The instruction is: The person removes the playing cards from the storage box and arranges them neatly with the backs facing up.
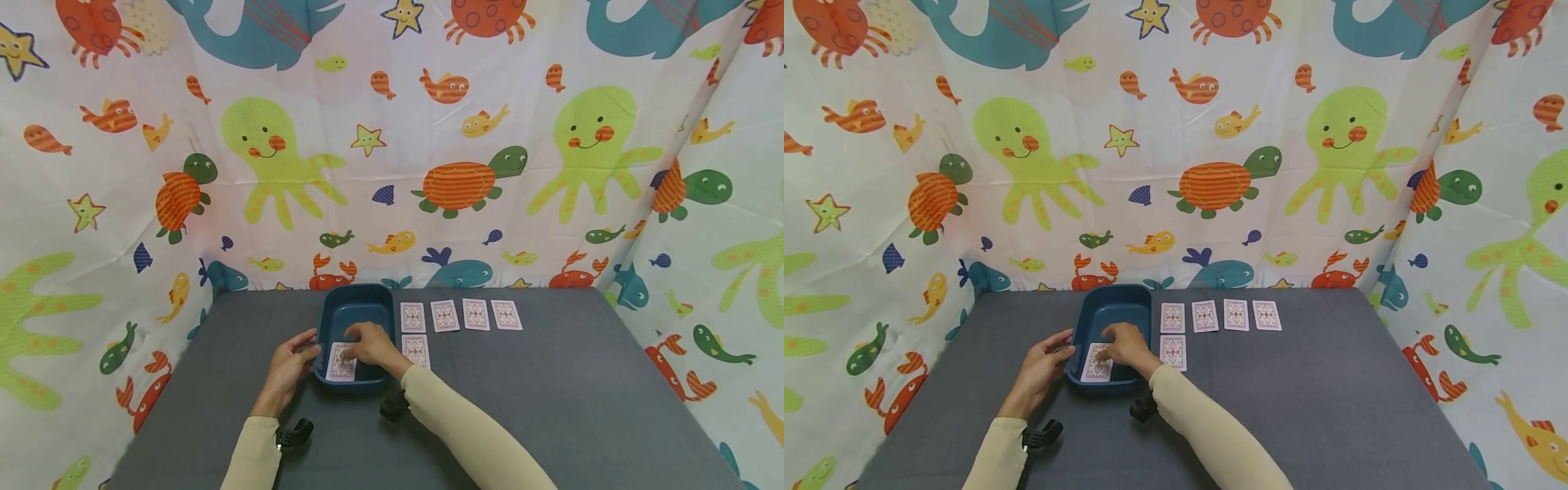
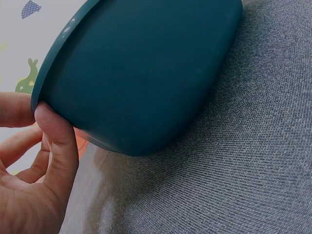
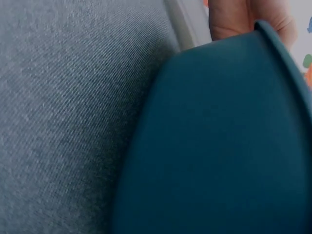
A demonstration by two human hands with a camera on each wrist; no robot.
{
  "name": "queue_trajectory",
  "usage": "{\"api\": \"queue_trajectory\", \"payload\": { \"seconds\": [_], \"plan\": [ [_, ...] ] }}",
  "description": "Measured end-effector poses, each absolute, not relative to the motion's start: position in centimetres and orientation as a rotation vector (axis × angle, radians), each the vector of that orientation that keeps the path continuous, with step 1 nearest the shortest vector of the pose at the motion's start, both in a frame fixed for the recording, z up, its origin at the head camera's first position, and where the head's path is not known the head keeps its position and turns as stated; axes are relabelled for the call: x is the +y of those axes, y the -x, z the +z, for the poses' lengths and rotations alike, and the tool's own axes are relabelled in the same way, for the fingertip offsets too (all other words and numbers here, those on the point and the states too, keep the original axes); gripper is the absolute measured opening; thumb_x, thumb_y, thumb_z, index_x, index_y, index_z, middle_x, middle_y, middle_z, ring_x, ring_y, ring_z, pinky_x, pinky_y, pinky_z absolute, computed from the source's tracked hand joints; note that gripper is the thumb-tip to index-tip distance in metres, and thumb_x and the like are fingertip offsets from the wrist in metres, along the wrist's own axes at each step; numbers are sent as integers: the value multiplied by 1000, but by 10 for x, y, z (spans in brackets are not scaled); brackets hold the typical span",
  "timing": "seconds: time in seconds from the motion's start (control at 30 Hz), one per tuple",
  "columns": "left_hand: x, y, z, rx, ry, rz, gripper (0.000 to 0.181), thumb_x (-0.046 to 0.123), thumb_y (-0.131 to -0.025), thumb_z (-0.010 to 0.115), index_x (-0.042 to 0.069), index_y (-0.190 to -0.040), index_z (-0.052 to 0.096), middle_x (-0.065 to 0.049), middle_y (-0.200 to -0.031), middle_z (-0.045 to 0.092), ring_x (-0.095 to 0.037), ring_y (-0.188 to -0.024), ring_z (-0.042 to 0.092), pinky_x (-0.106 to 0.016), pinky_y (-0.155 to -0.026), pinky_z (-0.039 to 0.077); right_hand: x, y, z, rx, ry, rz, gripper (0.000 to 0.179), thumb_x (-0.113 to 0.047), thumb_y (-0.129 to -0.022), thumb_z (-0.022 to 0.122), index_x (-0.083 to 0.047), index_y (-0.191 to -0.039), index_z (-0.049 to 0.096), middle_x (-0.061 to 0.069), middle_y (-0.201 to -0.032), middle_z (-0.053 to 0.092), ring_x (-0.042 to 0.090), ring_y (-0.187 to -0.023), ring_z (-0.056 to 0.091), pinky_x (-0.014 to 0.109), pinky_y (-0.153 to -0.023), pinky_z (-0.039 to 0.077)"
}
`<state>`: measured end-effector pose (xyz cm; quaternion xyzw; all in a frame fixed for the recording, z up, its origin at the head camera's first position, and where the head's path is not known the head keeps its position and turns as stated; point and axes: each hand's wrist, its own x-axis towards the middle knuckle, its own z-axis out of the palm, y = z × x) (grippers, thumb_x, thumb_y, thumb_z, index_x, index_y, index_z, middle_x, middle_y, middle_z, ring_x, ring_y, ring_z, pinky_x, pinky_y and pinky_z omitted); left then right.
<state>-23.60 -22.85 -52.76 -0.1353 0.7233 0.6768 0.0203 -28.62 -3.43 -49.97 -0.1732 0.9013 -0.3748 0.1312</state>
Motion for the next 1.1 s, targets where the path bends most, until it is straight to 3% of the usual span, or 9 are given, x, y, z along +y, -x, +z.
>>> {"api": "queue_trajectory", "payload": {
  "seconds": [0.33,0.63,0.87,1.1],
  "plan": [
    [-226,236,-526,2253,435,2089,43,13,-95,61,13,-138,56,-13,-138,54,-21,-102,55,-29,-74,49,-37,294,-510,2704,468,-975,47,-26,-67,90,-8,-107,72,7,-98,69,21,-90,60,38,-84,50],
    [-227,235,-527,2255,442,2088,42,13,-95,61,13,-137,56,-13,-137,53,-21,-102,55,-29,-74,49,-40,294,-514,2747,474,-922,43,-23,-65,92,-9,-98,70,8,-100,62,22,-96,54,39,-89,45],
    [-227,235,-526,2247,423,2101,44,13,-95,61,12,-139,55,-14,-138,52,-23,-104,56,-29,-72,49,-41,295,-515,2756,461,-987,40,-22,-66,91,-12,-92,63,4,-89,58,18,-83,50,33,-74,44],
    [-226,235,-526,2242,418,2109,45,13,-94,62,12,-139,55,-13,-138,52,-16,-94,56,-28,-69,49,-40,295,-511,2727,420,-1176,28,-13,-75,84,-8,-97,68,2,-77,60,15,-69,53,26,-59,42]
  ]
}}
